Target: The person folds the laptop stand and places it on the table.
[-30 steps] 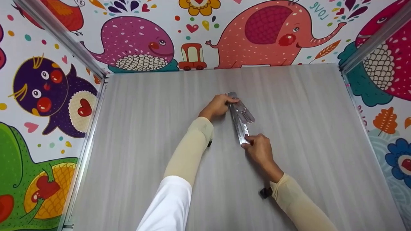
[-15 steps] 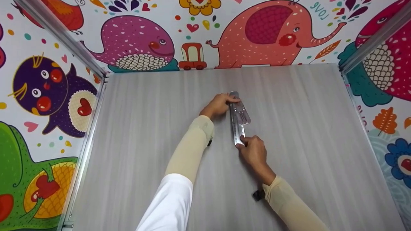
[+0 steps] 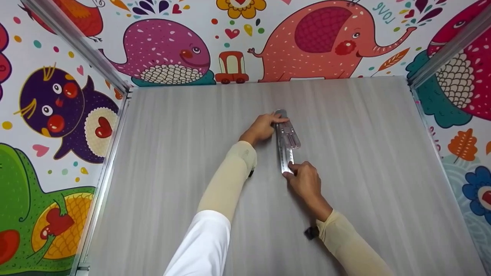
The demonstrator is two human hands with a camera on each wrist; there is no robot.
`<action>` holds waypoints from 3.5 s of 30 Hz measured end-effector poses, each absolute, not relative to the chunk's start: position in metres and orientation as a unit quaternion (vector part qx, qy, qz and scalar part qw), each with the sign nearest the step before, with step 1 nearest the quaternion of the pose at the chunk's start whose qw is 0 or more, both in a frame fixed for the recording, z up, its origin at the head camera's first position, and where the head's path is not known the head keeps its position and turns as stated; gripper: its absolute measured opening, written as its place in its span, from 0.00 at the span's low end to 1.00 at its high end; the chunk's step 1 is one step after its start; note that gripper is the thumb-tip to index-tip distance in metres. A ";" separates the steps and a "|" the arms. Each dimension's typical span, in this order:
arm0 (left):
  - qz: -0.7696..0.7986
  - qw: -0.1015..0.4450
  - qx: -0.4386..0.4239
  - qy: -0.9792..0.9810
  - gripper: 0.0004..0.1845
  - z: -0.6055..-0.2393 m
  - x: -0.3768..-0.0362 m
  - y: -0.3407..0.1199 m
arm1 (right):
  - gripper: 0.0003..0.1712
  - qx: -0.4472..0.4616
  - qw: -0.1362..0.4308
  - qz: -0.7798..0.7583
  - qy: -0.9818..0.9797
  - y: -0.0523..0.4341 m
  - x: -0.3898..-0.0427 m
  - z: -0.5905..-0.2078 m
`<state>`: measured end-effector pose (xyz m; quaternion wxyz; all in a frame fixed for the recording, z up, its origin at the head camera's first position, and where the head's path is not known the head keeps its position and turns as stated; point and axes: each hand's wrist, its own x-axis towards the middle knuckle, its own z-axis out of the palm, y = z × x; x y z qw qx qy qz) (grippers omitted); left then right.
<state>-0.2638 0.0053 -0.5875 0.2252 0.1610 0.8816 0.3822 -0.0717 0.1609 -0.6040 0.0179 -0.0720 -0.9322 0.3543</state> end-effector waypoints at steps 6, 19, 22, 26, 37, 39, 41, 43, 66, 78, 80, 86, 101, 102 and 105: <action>0.371 0.212 0.170 0.888 0.44 -0.589 -0.260 0.003 | 0.19 -0.070 0.014 0.354 -0.933 0.161 -0.072 -0.604; 0.353 0.183 0.190 0.898 0.44 -0.593 -0.257 -0.005 | 0.18 -0.053 0.014 0.346 -0.936 0.164 -0.074 -0.605; 0.354 0.185 0.186 0.898 0.45 -0.593 -0.254 -0.005 | 0.19 -0.056 0.012 0.347 -0.936 0.164 -0.074 -0.605; 0.359 0.190 0.180 0.896 0.46 -0.593 -0.250 -0.006 | 0.19 -0.049 -0.003 0.350 -0.935 0.167 -0.076 -0.603; 0.413 0.123 0.114 0.895 0.29 -0.591 -0.211 -0.006 | 0.11 -0.020 -0.031 0.409 -0.912 0.191 -0.104 -0.586; 0.418 0.108 0.098 0.897 0.23 -0.587 -0.200 -0.006 | 0.14 -0.022 -0.028 0.424 -0.905 0.193 -0.112 -0.584; 0.424 0.092 0.091 0.897 0.19 -0.585 -0.190 -0.004 | 0.16 -0.013 -0.022 0.442 -0.896 0.195 -0.121 -0.584; 0.434 0.078 0.085 0.893 0.16 -0.583 -0.182 -0.002 | 0.18 0.000 -0.015 0.455 -0.890 0.196 -0.130 -0.585; 0.402 -0.033 0.099 0.910 0.07 -0.600 -0.166 0.017 | 0.10 0.074 0.053 0.409 -0.908 0.197 -0.165 -0.610; 0.396 -0.038 0.112 0.911 0.07 -0.594 -0.172 0.017 | 0.15 0.076 0.030 0.401 -0.912 0.195 -0.167 -0.605; 0.400 -0.041 0.108 0.909 0.07 -0.593 -0.174 0.017 | 0.16 0.067 0.033 0.401 -0.913 0.193 -0.168 -0.605; 0.404 -0.040 0.104 0.908 0.07 -0.589 -0.181 0.015 | 0.12 0.048 0.056 0.407 -0.910 0.189 -0.176 -0.602; 0.551 0.062 -0.028 0.832 0.10 -0.579 -0.198 0.017 | 0.18 -0.172 -0.182 0.765 -0.593 0.190 -0.197 -0.577; 0.584 0.079 -0.049 0.806 0.11 -0.578 -0.198 0.018 | 0.17 -0.174 -0.184 0.772 -0.583 0.190 -0.198 -0.576; 0.672 0.118 -0.103 0.724 0.13 -0.579 -0.197 0.019 | 0.10 -0.176 -0.176 0.775 -0.581 0.189 -0.200 -0.575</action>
